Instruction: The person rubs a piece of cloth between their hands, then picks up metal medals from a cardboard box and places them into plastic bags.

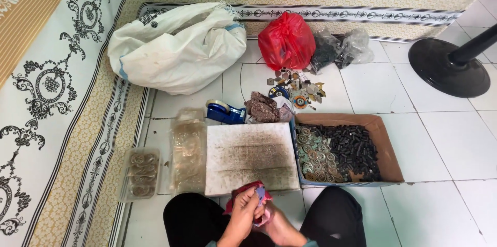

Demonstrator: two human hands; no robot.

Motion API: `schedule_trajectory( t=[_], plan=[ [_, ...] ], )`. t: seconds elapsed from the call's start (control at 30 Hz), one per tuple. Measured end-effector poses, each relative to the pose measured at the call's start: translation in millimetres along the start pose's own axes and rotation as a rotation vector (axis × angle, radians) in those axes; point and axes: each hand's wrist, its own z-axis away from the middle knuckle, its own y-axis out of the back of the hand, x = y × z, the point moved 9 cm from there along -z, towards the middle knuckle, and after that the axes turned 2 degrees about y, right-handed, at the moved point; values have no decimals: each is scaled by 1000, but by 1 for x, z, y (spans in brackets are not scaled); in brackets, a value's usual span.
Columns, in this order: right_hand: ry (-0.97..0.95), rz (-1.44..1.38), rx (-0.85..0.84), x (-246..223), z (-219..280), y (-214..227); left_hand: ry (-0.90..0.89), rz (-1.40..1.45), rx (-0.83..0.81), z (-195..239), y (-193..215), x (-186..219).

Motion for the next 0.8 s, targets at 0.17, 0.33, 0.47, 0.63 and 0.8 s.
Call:
schedule_trajectory(
  t=[0.17, 0.33, 0.47, 0.63, 0.8],
  plan=[
    [93, -572, -73, 79, -64, 93, 14, -122, 30, 5, 16, -51],
    [231, -371, 201, -59, -15, 41, -68, -271, 178, 19, 36, -58],
    [525, -150, 52, -117, 22, -29, 46, -253, 336, 23, 19, -8],
    [855, 913, -170, -92, 92, -150, 240, 406, 478, 22, 4, 11],
    [1143, 1447, -207, -60, 61, -141, 228, 655, 368, 28, -8, -11]
  ],
)
